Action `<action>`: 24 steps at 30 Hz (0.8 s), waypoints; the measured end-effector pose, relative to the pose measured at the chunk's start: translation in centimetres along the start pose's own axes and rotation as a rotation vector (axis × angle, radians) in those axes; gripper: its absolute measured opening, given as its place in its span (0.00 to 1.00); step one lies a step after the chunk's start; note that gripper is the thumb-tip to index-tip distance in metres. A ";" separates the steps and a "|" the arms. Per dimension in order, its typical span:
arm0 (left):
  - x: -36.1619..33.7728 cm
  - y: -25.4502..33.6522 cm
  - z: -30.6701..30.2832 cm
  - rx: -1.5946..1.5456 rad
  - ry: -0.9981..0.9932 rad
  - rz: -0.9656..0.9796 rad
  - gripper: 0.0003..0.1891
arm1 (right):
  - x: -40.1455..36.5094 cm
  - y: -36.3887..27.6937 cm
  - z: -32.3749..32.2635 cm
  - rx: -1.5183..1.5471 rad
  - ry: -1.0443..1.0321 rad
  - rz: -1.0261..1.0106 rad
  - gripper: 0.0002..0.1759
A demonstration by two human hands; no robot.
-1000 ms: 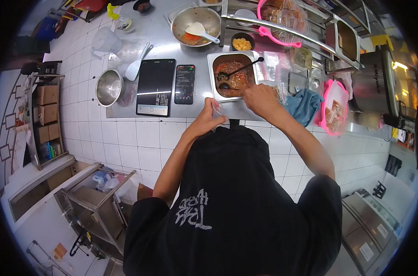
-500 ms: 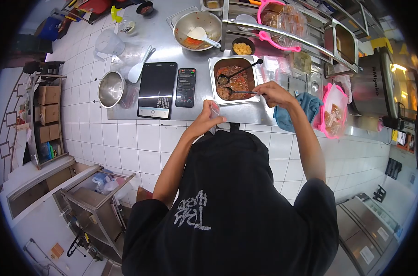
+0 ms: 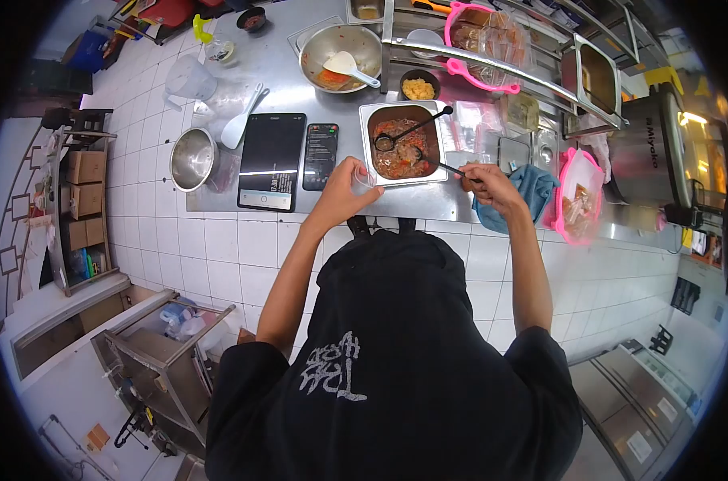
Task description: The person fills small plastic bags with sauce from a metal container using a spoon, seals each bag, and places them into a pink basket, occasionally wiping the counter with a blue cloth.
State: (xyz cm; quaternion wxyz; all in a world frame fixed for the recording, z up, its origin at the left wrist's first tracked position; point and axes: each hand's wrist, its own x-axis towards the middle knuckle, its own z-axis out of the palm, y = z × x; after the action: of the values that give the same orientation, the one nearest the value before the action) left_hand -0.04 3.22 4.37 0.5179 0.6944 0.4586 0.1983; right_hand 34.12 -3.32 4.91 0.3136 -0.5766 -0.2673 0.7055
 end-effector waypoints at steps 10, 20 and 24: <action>4.4 2.5 0.5 0.551 0.120 0.262 0.25 | -3.8 -4.0 0.1 0.147 -0.014 -0.136 0.15; 5.4 6.3 3.3 0.275 0.208 0.228 0.30 | -6.1 -3.4 4.3 0.272 0.121 -0.191 0.14; 5.3 6.4 3.6 0.374 0.243 0.219 0.32 | -5.7 -1.4 6.1 0.240 0.204 -0.181 0.13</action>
State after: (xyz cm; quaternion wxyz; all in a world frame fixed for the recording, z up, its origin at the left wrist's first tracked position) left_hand 8.11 5.42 7.71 0.2969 0.7948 0.4682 0.2467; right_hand 29.12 -6.80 10.81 0.4680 -0.5772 -0.1987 0.6390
